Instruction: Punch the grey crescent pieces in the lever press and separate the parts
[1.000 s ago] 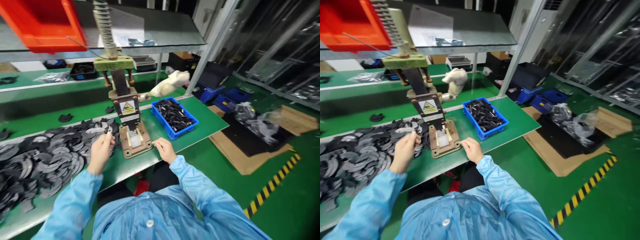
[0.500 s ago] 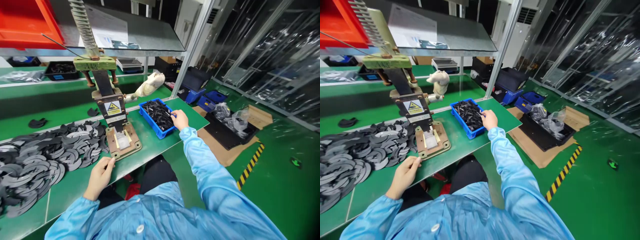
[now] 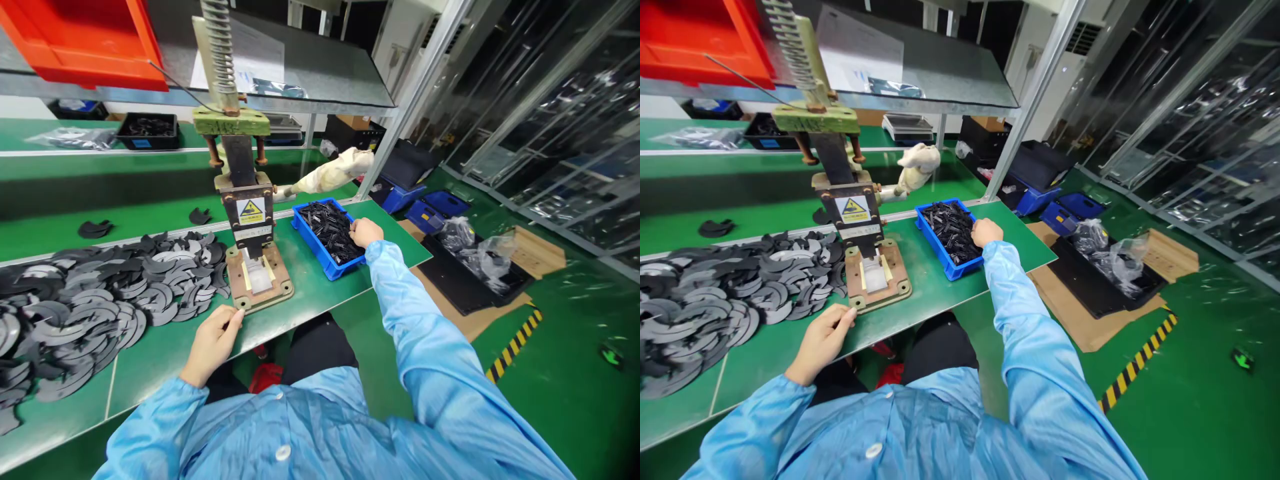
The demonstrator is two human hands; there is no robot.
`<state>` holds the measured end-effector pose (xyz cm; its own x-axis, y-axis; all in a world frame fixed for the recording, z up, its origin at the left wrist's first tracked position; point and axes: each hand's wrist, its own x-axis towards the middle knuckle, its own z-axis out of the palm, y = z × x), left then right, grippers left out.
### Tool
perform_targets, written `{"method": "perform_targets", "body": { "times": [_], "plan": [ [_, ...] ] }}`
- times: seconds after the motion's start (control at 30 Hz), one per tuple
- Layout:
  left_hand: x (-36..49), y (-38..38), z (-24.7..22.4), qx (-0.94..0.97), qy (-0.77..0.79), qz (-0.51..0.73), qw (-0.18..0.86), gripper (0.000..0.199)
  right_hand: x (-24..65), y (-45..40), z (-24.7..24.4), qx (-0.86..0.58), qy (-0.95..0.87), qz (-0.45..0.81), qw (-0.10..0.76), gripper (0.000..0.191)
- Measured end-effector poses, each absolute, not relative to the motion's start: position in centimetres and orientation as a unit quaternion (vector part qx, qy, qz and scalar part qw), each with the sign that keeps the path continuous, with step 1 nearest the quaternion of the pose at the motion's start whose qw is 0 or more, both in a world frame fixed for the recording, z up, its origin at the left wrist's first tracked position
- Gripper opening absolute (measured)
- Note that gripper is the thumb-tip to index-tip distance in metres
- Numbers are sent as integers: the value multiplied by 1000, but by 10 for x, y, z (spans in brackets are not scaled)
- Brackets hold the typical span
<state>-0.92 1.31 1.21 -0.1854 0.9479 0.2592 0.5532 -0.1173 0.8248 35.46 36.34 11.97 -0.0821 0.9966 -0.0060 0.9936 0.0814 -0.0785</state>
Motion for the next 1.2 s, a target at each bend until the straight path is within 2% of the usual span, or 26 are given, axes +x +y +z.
{"method": "perform_targets", "body": {
  "times": [0.13,0.23,0.3,0.5,0.63,0.77,0.9,0.97,1.2],
  "plan": [
    [-8,13,14,595,624,453,224,43,351,357,124,-670,-741,36,41,45],
    [-9,15,15,593,627,455,218,45,351,351,127,-653,-749,33,108,24],
    [-10,17,16,590,630,457,214,47,351,346,128,-643,-745,39,170,20],
    [-12,17,14,580,628,469,223,49,341,315,127,-583,-711,109,378,32],
    [-13,16,13,570,626,482,225,47,312,271,115,-499,-699,214,465,37],
    [-5,11,21,548,628,512,210,43,269,203,92,-403,-694,343,488,36],
    [19,0,45,537,597,560,205,23,228,132,68,-330,-683,444,477,32],
    [31,-6,57,547,573,574,206,28,216,107,61,-306,-675,484,465,34],
    [40,-15,72,580,549,580,158,12,204,81,52,-278,-651,569,419,43]
  ]
}}
